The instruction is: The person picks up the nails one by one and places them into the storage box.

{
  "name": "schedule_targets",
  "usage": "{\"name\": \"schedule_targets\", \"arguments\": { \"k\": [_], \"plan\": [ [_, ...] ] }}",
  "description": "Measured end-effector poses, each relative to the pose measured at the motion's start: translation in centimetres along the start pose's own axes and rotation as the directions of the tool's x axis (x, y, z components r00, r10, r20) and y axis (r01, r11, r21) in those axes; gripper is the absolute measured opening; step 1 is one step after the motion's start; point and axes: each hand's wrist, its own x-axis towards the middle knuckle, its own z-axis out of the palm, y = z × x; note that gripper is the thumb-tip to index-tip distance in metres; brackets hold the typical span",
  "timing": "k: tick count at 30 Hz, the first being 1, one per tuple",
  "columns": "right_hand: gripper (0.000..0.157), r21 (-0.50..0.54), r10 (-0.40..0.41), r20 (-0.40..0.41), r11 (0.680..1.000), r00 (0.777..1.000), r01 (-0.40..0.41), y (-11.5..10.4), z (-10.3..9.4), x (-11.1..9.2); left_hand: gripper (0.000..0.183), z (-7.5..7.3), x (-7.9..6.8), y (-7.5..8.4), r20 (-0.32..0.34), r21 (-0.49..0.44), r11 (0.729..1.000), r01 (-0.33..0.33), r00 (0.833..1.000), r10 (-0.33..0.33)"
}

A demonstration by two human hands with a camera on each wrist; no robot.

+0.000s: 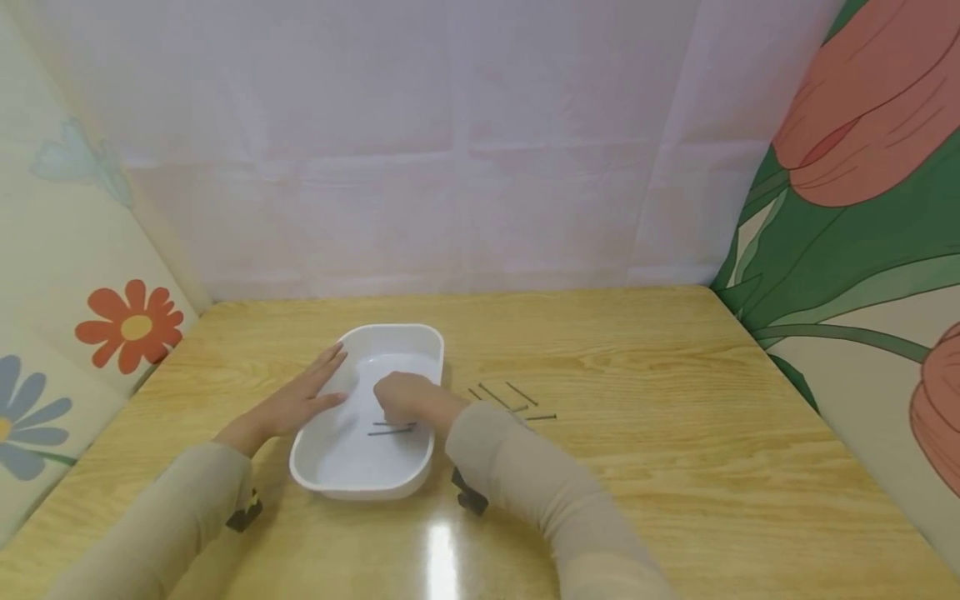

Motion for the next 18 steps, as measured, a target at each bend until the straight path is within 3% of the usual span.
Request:
{"name": "schedule_targets", "arguments": {
  "k": [4,9,18],
  "plan": [
    [0.006,0.104,-0.043,-0.051,0.993,0.998,0.048,0.5,-0.4,-0.4,0.065,0.0,0.0,0.1,-0.006,0.004,1.0,0.001,1.0,-0.001],
    [0.01,0.247,-0.079,-0.113,0.963,0.99,0.105,1.4,-0.7,-0.8,0.065,0.0,0.0,0.0,-0.003,0.005,1.0,0.002,1.0,-0.002],
    [0.008,0.302,-0.138,-0.258,0.929,0.956,0.216,2.3,-1.4,-2.0,0.066,0.1,0.1,-0.2,-0.008,0.006,1.0,0.001,1.0,-0.001]
  ]
}}
